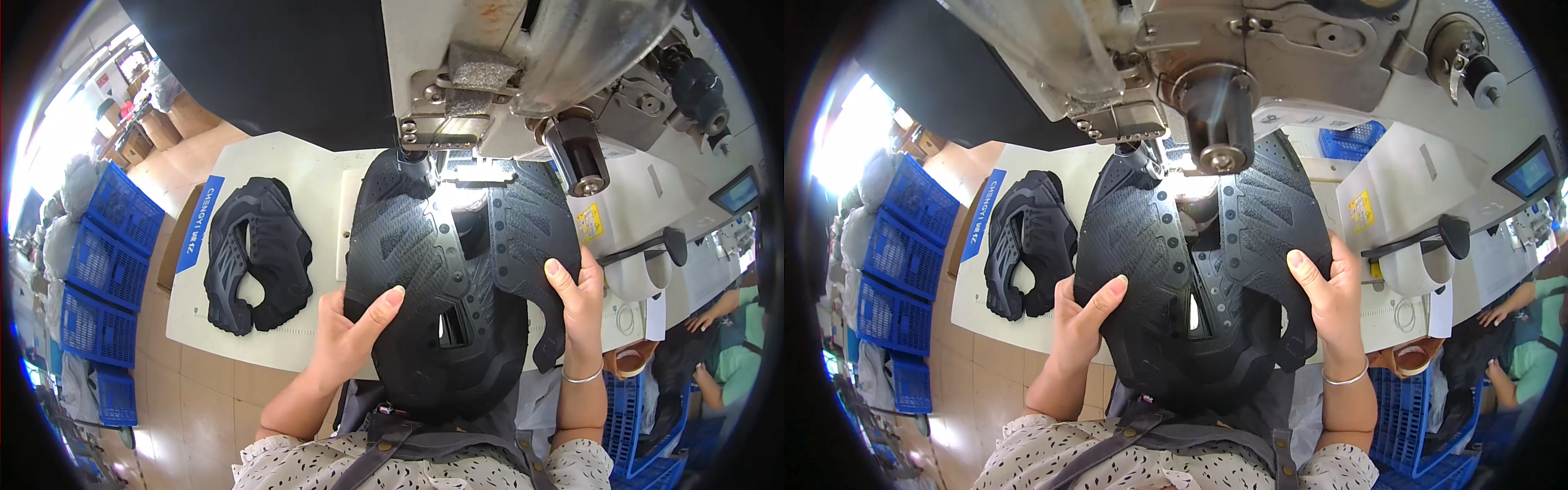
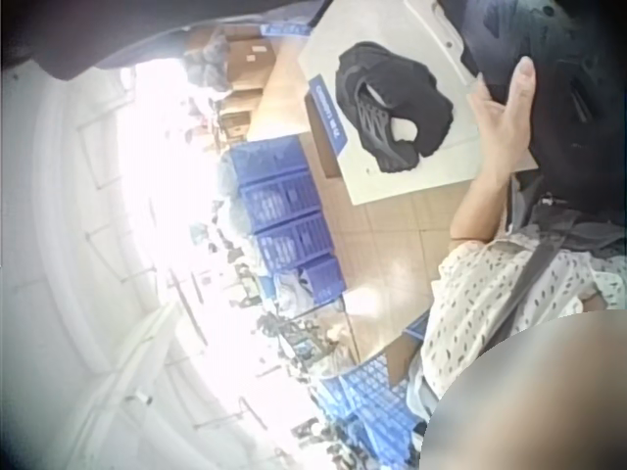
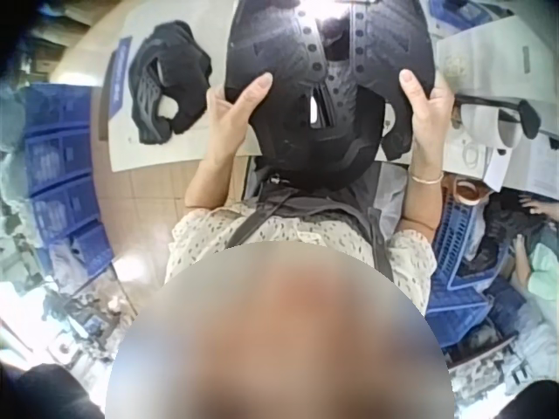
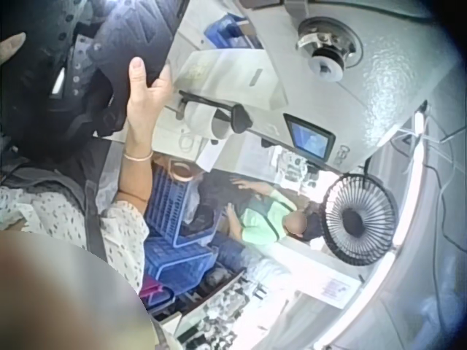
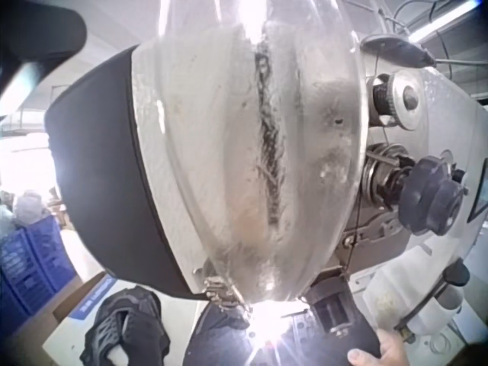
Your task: Using a specialized industrial sewing machine to stitch together components of a shoe upper.
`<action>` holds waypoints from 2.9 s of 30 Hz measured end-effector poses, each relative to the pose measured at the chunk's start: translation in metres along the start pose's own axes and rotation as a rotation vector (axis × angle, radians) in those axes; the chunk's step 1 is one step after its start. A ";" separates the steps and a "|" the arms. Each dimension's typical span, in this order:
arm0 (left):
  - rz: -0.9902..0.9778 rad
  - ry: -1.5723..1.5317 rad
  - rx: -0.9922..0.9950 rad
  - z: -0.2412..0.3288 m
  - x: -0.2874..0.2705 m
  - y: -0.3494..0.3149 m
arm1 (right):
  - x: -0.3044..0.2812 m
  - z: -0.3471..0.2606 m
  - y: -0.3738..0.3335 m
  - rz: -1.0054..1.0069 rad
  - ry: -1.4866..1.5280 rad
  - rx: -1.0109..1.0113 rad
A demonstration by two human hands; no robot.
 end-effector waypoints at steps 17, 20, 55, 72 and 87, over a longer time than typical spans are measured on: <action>0.107 0.023 -0.005 -0.001 -0.016 0.012 | 0.013 0.004 -0.017 0.111 -0.062 -0.106; 0.096 0.084 0.002 0.002 -0.019 0.018 | 0.015 0.004 -0.014 0.105 -0.032 -0.100; 0.064 -0.031 0.008 0.007 -0.023 0.083 | 0.021 0.009 0.045 0.080 0.071 0.052; 0.151 -0.193 0.239 0.025 -0.068 0.128 | 0.020 0.033 0.101 -0.035 0.118 0.063; 0.318 -0.130 0.374 0.056 -0.150 -0.046 | -0.036 0.036 -0.005 -0.034 -0.449 -0.049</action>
Point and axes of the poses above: each hand's wrist, its own y-axis towards the middle knuckle, its own x-axis out of the palm, z = x × y, the point moved 4 cm from there along y, towards the middle knuckle, and after that the axes turned 13 degrees about y, right-handed, at the moved point
